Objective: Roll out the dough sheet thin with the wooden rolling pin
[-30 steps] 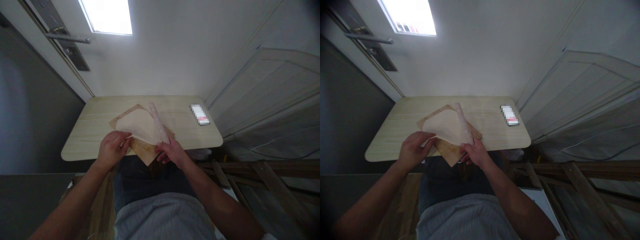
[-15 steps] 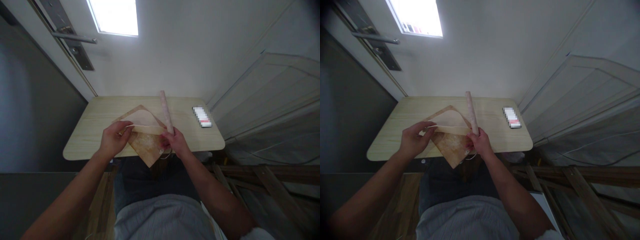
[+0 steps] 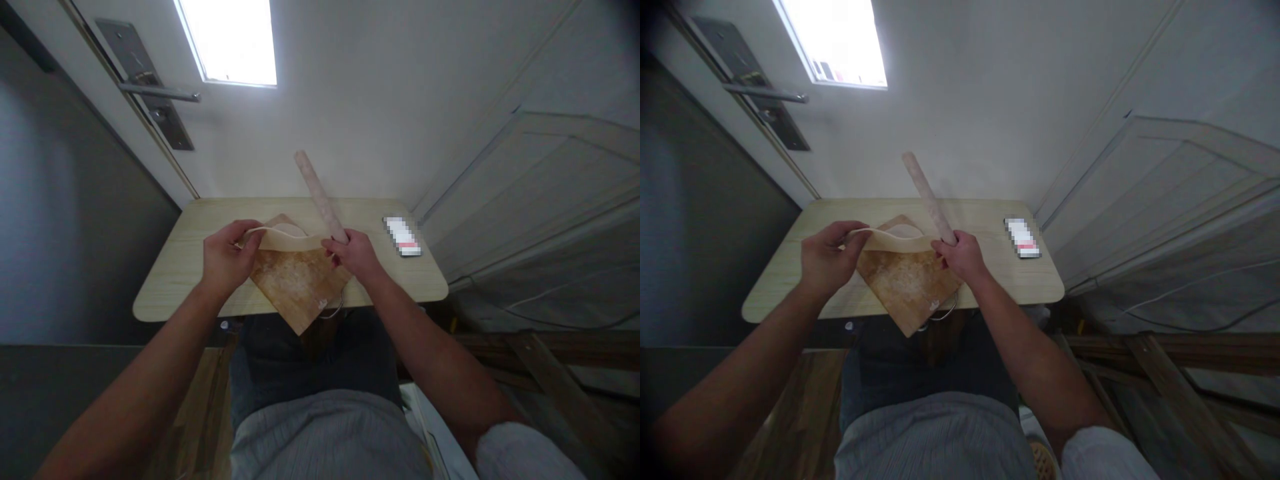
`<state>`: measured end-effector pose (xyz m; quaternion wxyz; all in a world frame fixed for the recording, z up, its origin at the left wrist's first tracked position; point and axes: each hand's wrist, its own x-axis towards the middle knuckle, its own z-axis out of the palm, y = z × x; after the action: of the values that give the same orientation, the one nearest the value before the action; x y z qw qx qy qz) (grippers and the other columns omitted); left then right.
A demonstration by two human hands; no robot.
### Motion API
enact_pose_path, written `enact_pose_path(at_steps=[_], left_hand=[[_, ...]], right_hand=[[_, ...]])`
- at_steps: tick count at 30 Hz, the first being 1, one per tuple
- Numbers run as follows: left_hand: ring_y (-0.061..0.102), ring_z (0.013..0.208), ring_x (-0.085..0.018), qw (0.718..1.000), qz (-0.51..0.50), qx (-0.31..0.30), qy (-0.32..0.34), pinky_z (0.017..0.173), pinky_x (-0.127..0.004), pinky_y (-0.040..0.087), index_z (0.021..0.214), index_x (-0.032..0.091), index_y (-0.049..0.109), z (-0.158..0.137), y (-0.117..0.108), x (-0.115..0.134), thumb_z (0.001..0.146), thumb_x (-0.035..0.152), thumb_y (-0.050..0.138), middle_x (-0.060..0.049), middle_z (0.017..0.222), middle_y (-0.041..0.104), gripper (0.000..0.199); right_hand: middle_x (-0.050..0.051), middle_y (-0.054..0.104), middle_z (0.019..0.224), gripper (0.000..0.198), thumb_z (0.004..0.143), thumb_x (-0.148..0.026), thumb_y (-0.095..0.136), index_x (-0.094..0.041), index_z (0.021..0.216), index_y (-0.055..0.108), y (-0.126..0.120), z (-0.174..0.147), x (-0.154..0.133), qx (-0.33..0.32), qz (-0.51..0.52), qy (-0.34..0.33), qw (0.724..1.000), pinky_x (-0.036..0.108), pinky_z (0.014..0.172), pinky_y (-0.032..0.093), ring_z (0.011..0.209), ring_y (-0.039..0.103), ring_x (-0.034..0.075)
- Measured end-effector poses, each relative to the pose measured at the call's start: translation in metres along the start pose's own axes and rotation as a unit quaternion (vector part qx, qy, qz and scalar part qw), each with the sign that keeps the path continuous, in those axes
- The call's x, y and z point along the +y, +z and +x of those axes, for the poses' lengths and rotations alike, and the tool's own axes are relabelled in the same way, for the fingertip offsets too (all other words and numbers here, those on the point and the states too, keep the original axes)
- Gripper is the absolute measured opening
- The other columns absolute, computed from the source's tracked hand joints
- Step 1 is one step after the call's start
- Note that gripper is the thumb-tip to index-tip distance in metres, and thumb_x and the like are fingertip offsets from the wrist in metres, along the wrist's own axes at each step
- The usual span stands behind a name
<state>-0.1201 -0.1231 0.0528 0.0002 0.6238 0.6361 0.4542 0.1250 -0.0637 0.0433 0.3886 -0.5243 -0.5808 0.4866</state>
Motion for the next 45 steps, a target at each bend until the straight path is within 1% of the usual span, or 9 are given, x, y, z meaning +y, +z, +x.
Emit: enact_pose_path(at_steps=[7, 15, 18, 22, 25, 27, 31, 39, 45], left_hand=[[0.069, 0.081, -0.016, 0.997, -0.056, 0.054, -0.012, 0.075, -0.028, 0.056, 0.095, 0.022, 0.075, 0.029, -0.014, 0.031, 0.087, 0.038, 0.065, -0.002, 0.090, 0.076, 0.021], [0.066, 0.072, -0.015, 0.990, -0.129, 0.053, -0.031, 0.062, -0.025, 0.053, 0.094, 0.025, 0.076, 0.010, -0.040, 0.082, 0.081, 0.041, 0.071, 0.000, 0.083, 0.074, 0.021], [0.064, 0.068, -0.014, 0.985, -0.156, 0.034, -0.067, 0.060, -0.024, 0.051, 0.092, 0.023, 0.076, 0.004, -0.038, 0.086, 0.080, 0.042, 0.072, 0.000, 0.080, 0.073, 0.023], [0.057, 0.058, -0.013, 0.961, -0.209, -0.017, -0.180, 0.051, -0.022, 0.044, 0.094, 0.020, 0.074, -0.002, -0.007, 0.054, 0.079, 0.047, 0.070, 0.001, 0.069, 0.068, 0.032], [0.056, 0.057, -0.014, 0.942, -0.206, -0.027, -0.263, 0.051, -0.023, 0.043, 0.094, 0.017, 0.074, -0.007, 0.024, 0.009, 0.076, 0.049, 0.067, 0.000, 0.066, 0.066, 0.038], [0.058, 0.059, -0.015, 0.933, -0.187, -0.016, -0.308, 0.053, -0.025, 0.044, 0.092, 0.015, 0.073, -0.009, 0.039, -0.019, 0.075, 0.047, 0.065, -0.002, 0.069, 0.067, 0.037], [0.057, 0.061, -0.017, 0.944, -0.112, -0.010, -0.310, 0.055, -0.026, 0.042, 0.091, 0.015, 0.074, -0.012, 0.044, -0.055, 0.076, 0.046, 0.062, -0.004, 0.069, 0.067, 0.037], [0.060, 0.062, -0.019, 0.941, -0.075, -0.010, -0.329, 0.056, -0.028, 0.042, 0.096, 0.015, 0.074, -0.022, 0.033, -0.072, 0.080, 0.049, 0.058, -0.006, 0.073, 0.070, 0.040], [0.063, 0.071, -0.020, 0.960, -0.010, -0.026, -0.279, 0.065, -0.029, 0.043, 0.099, 0.019, 0.076, -0.023, 0.029, -0.066, 0.085, 0.044, 0.057, -0.005, 0.080, 0.073, 0.035]], right_hand=[[-0.004, 0.064, 0.059, 0.023, 0.078, -0.031, 0.077, -0.017, 0.078, 0.060, -0.017, 0.015, -0.045, 0.024, 0.023, -0.093, 0.995, 0.019, 0.041, 0.049, 0.042, 0.056, 0.008], [-0.003, 0.063, 0.062, 0.032, 0.073, -0.040, 0.082, -0.018, 0.081, 0.060, -0.053, -0.014, -0.076, 0.020, 0.062, -0.129, 0.989, 0.023, 0.049, 0.055, 0.049, 0.059, 0.010], [-0.003, 0.063, 0.063, 0.030, 0.074, -0.039, 0.080, -0.018, 0.083, 0.061, -0.058, -0.010, -0.080, 0.026, 0.039, -0.138, 0.989, 0.023, 0.049, 0.054, 0.050, 0.059, 0.011], [-0.004, 0.059, 0.059, 0.022, 0.078, -0.033, 0.075, -0.017, 0.083, 0.060, -0.038, 0.025, -0.066, 0.034, -0.045, -0.114, 0.992, 0.021, 0.045, 0.049, 0.047, 0.056, 0.010], [-0.003, 0.060, 0.059, 0.014, 0.085, -0.029, 0.065, -0.017, 0.082, 0.060, -0.002, 0.061, -0.044, 0.013, -0.188, -0.061, 0.980, 0.021, 0.045, 0.045, 0.045, 0.053, 0.009], [-0.001, 0.063, 0.062, 0.011, 0.083, -0.026, 0.066, -0.016, 0.081, 0.062, 0.023, 0.083, -0.029, -0.008, -0.216, -0.050, 0.975, 0.021, 0.050, 0.047, 0.049, 0.056, 0.010], [0.004, 0.068, 0.073, 0.011, 0.077, -0.025, 0.072, -0.017, 0.080, 0.064, 0.061, 0.113, -0.008, -0.031, -0.261, -0.053, 0.963, 0.026, 0.063, 0.052, 0.066, 0.065, 0.016], [0.008, 0.071, 0.086, 0.016, 0.082, -0.033, 0.068, -0.018, 0.088, 0.066, 0.095, 0.137, 0.004, -0.046, -0.297, -0.078, 0.950, 0.031, 0.072, 0.055, 0.078, 0.067, 0.020], [0.007, 0.072, 0.092, 0.012, 0.082, -0.030, 0.066, -0.020, 0.090, 0.066, 0.111, 0.144, 0.009, -0.040, -0.315, -0.091, 0.944, 0.032, 0.077, 0.055, 0.084, 0.068, 0.020]])
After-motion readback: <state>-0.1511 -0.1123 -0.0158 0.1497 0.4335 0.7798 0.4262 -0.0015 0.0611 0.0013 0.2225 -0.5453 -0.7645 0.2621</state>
